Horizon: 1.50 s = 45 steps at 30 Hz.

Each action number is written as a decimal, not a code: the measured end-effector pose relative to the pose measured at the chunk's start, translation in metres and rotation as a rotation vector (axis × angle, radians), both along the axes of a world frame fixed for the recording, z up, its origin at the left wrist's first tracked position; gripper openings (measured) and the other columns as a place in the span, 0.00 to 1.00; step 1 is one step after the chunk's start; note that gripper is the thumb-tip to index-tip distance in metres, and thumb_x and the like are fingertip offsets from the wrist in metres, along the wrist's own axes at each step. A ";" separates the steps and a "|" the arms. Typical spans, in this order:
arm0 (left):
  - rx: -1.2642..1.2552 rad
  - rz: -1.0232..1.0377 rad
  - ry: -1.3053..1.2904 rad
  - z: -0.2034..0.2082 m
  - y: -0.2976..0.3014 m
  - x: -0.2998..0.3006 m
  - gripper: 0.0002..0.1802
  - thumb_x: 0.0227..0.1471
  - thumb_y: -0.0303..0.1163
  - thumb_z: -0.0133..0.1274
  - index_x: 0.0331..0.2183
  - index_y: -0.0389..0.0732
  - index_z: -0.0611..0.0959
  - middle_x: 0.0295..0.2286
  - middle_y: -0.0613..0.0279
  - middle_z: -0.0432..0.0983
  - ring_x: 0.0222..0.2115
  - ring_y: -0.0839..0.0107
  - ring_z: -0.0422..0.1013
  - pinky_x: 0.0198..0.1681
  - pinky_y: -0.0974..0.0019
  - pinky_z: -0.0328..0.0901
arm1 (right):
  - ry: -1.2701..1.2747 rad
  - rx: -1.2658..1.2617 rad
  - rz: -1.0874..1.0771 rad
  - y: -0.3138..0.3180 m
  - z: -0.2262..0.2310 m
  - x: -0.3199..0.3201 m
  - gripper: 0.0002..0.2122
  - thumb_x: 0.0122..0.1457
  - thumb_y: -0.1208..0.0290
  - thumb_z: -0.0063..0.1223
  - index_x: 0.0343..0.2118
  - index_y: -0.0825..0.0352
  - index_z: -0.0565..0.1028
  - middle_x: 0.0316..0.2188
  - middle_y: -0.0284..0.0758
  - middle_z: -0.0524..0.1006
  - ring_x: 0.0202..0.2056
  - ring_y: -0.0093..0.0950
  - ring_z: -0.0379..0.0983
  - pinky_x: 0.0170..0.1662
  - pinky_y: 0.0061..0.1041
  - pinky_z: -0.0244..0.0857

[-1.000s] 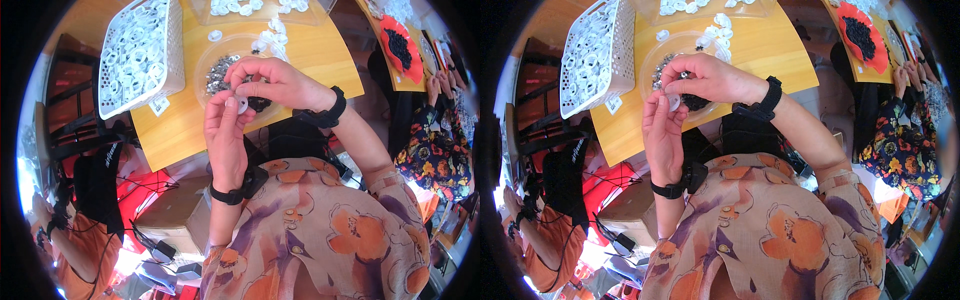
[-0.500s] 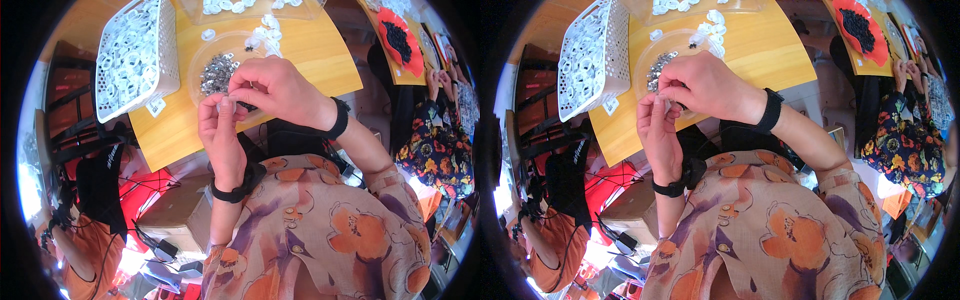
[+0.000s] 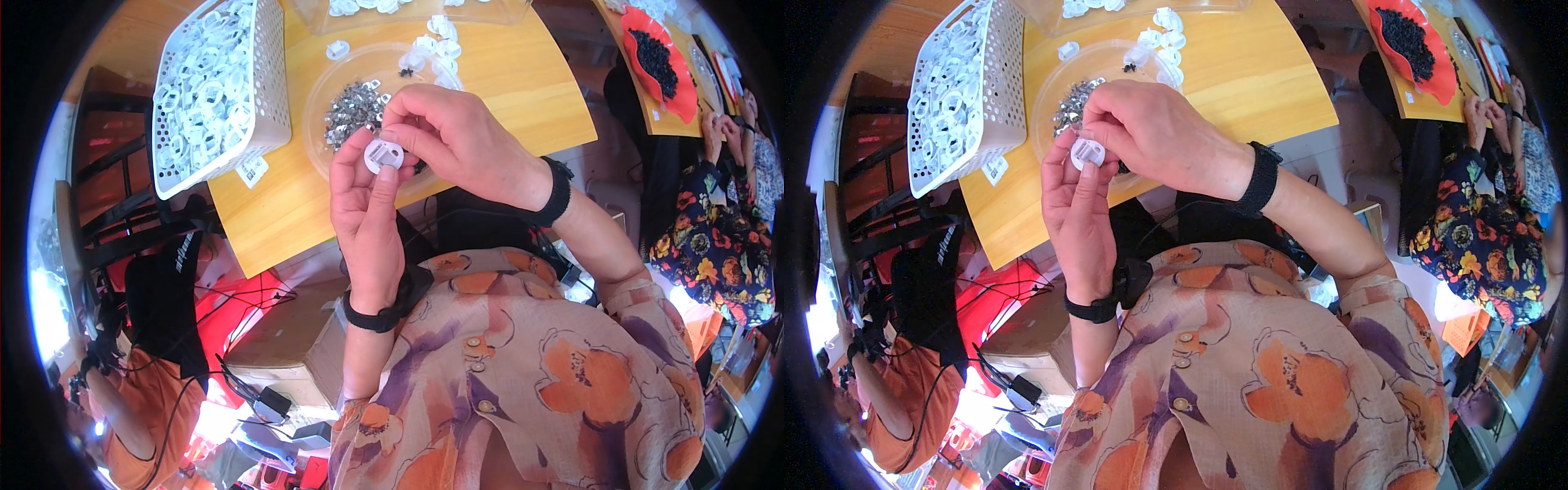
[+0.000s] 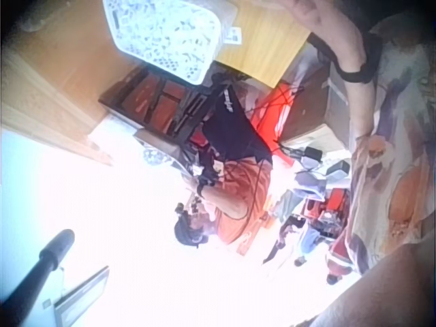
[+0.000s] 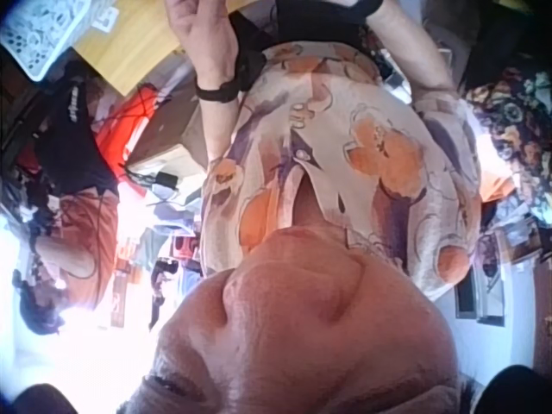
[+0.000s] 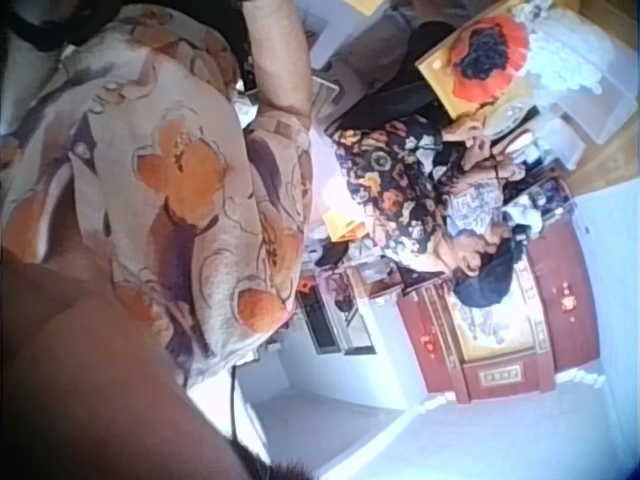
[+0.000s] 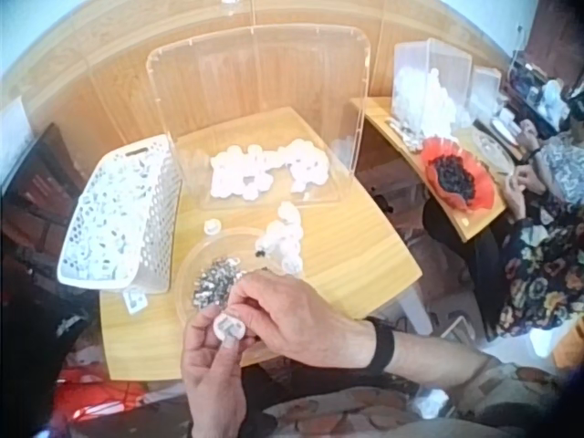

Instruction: Assembling small plastic parts by inserting a black component into a white plastic housing.

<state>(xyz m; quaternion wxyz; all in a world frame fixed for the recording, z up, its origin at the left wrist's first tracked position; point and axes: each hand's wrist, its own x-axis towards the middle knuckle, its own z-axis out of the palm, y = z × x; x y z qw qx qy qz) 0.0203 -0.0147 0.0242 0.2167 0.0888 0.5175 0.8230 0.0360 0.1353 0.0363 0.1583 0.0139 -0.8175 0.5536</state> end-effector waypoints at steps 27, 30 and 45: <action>0.059 0.114 -0.131 -0.006 -0.003 -0.002 0.25 0.51 0.16 0.51 0.52 0.35 0.70 0.44 0.56 0.72 0.46 0.70 0.70 0.51 0.66 0.66 | 0.100 0.352 0.065 -0.004 0.003 0.010 0.02 0.57 0.72 0.49 0.30 0.62 0.70 0.26 0.31 0.70 0.30 0.32 0.68 0.39 0.29 0.56; 0.070 0.107 -0.126 -0.008 -0.004 -0.002 0.25 0.51 0.16 0.51 0.52 0.34 0.70 0.44 0.56 0.72 0.46 0.70 0.70 0.51 0.66 0.66 | 0.115 0.387 0.087 -0.003 0.002 0.010 0.02 0.57 0.72 0.49 0.31 0.62 0.70 0.26 0.30 0.70 0.30 0.31 0.68 0.40 0.28 0.56; 0.030 0.068 -0.071 -0.009 -0.004 -0.001 0.23 0.56 0.23 0.49 0.54 0.35 0.69 0.48 0.57 0.70 0.48 0.71 0.68 0.55 0.67 0.63 | 0.199 0.288 0.010 -0.003 0.003 0.006 0.05 0.52 0.74 0.51 0.31 0.67 0.74 0.25 0.36 0.74 0.29 0.35 0.72 0.33 0.32 0.63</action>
